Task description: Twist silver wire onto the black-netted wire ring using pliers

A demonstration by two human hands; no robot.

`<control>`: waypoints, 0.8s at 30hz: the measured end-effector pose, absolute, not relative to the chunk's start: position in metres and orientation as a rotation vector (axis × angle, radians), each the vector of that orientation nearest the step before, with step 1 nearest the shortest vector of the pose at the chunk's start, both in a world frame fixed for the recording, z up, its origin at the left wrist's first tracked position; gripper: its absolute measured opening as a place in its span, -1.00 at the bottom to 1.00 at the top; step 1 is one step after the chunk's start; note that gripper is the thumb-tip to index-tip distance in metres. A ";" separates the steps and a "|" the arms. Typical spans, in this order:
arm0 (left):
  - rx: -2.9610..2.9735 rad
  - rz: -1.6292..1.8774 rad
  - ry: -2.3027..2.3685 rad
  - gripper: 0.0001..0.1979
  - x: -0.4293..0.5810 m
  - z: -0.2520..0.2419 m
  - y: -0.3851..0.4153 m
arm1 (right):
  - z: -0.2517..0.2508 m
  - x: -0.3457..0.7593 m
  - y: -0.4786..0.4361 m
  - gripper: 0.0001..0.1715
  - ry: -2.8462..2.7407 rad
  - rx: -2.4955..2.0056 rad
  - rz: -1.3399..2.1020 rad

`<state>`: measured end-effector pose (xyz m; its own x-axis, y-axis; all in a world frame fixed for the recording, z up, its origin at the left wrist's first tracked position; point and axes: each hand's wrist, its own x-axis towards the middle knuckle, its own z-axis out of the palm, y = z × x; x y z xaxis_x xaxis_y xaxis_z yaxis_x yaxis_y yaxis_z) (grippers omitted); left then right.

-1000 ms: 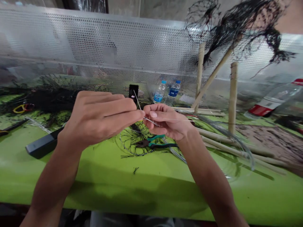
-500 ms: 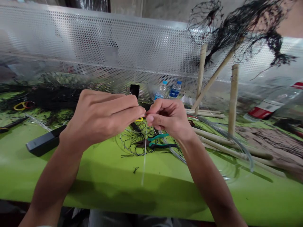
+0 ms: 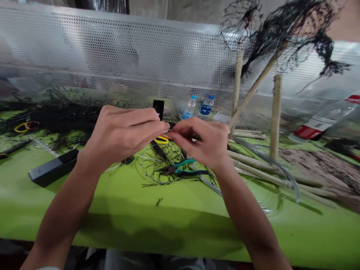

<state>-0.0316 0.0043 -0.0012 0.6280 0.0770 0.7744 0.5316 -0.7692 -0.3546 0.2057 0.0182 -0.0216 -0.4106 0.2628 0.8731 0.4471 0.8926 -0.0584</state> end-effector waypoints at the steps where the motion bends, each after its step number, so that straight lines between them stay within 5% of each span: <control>1: -2.228 -1.067 -0.463 -0.88 -0.032 -0.001 0.006 | -0.017 0.206 0.018 -0.79 -2.027 -0.559 0.104; 5: -2.133 -1.130 -0.400 -0.88 -0.033 -0.001 0.009 | -0.003 0.212 0.016 -0.67 -2.039 -0.576 1.232; 8: -2.098 -1.164 -0.367 -0.88 -0.036 -0.001 0.009 | -0.001 0.213 0.015 -0.67 -1.877 -0.534 1.566; 15: -2.090 -1.115 -0.410 -0.92 -0.040 0.000 0.001 | 0.000 0.206 0.008 -0.86 -1.621 -0.572 1.626; 24: -2.094 -1.134 -0.445 -0.93 -0.038 0.003 -0.006 | -0.002 0.199 0.003 -0.86 -1.583 -0.467 1.484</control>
<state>-0.0377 -0.0063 0.0032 0.5570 -0.0301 0.8299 0.5867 -0.6930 -0.4190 0.1991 0.0035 -0.0017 -0.5330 0.7735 0.3429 -0.2925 0.2118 -0.9325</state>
